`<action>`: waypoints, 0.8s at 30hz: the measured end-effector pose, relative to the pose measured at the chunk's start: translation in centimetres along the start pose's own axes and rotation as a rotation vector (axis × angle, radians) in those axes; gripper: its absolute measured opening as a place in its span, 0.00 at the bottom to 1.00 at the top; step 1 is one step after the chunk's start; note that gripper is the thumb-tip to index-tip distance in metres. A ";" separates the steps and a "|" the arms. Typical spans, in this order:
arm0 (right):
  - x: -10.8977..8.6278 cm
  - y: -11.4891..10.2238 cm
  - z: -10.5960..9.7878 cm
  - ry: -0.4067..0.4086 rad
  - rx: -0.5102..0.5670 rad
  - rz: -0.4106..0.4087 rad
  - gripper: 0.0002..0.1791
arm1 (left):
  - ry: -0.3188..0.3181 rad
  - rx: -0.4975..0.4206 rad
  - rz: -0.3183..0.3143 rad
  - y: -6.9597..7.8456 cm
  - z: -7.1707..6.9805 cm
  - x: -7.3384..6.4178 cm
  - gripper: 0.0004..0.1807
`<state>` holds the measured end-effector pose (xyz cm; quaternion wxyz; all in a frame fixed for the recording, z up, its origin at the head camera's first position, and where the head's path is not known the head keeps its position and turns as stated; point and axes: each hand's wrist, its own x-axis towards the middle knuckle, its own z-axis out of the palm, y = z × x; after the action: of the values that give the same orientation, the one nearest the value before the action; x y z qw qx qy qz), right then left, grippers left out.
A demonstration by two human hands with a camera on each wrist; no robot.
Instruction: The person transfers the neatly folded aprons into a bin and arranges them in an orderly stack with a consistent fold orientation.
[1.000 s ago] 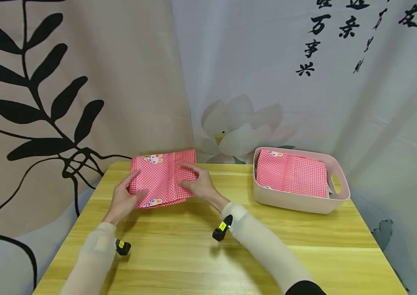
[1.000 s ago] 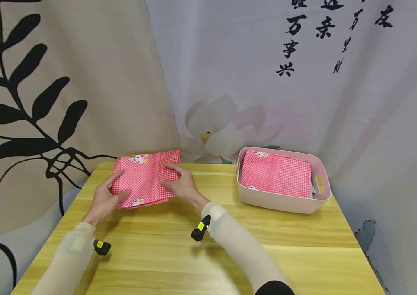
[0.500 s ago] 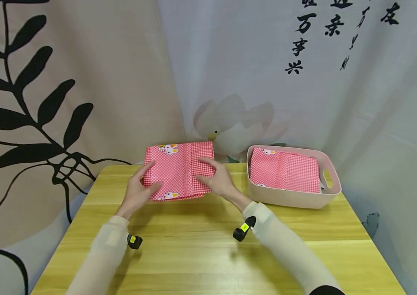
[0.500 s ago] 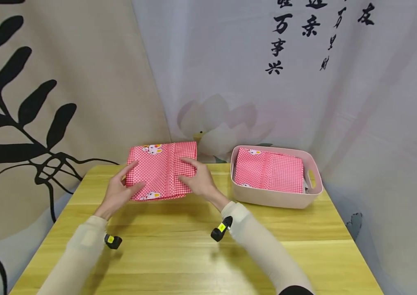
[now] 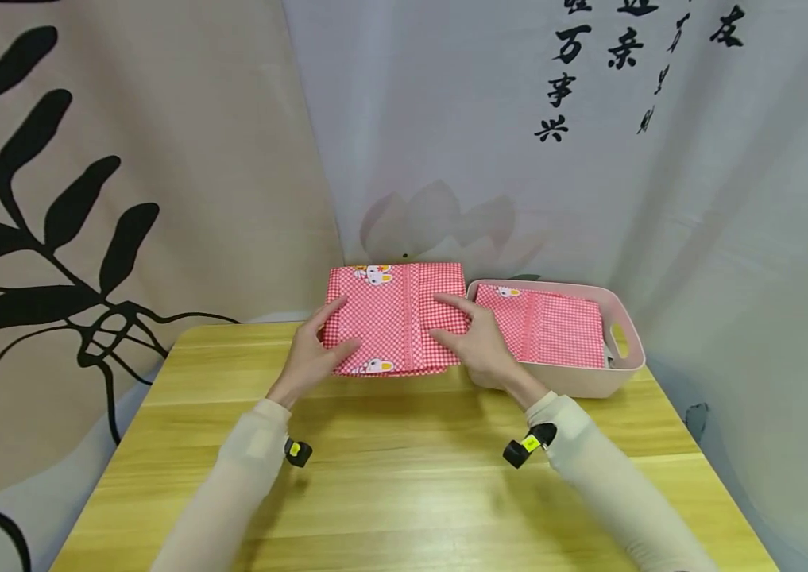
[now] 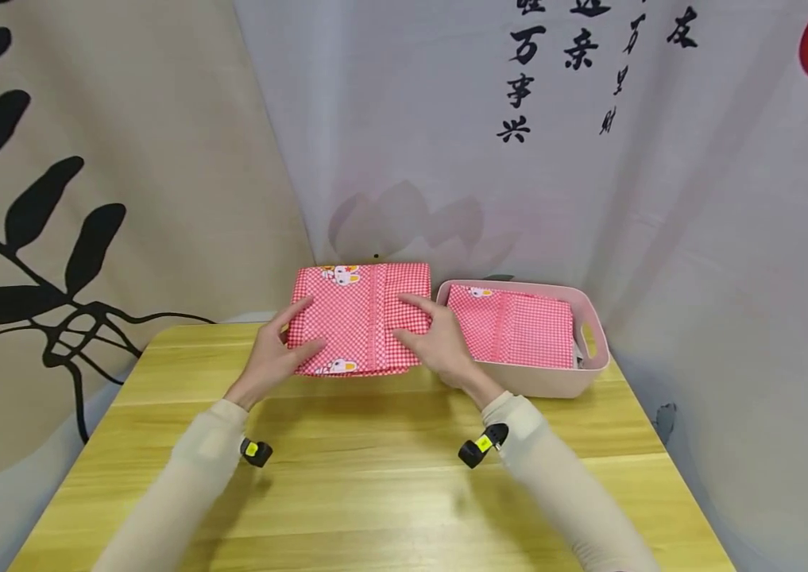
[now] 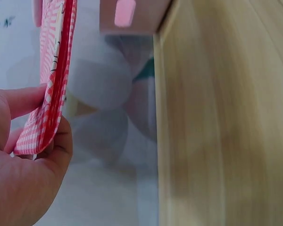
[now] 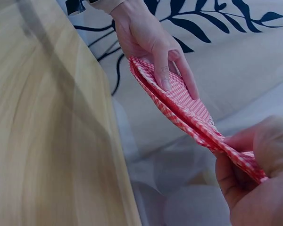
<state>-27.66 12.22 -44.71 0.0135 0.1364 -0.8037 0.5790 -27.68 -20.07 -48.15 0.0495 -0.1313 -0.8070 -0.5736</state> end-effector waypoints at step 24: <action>-3.8 2.0 -13.5 0.133 -0.238 0.033 0.37 | -0.150 0.022 0.136 5.5 11.6 5.6 0.46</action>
<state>-26.31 26.21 -42.79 0.0734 0.0816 -0.8661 0.4876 -30.79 -6.64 -45.69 0.0291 -0.2277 -0.8038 -0.5488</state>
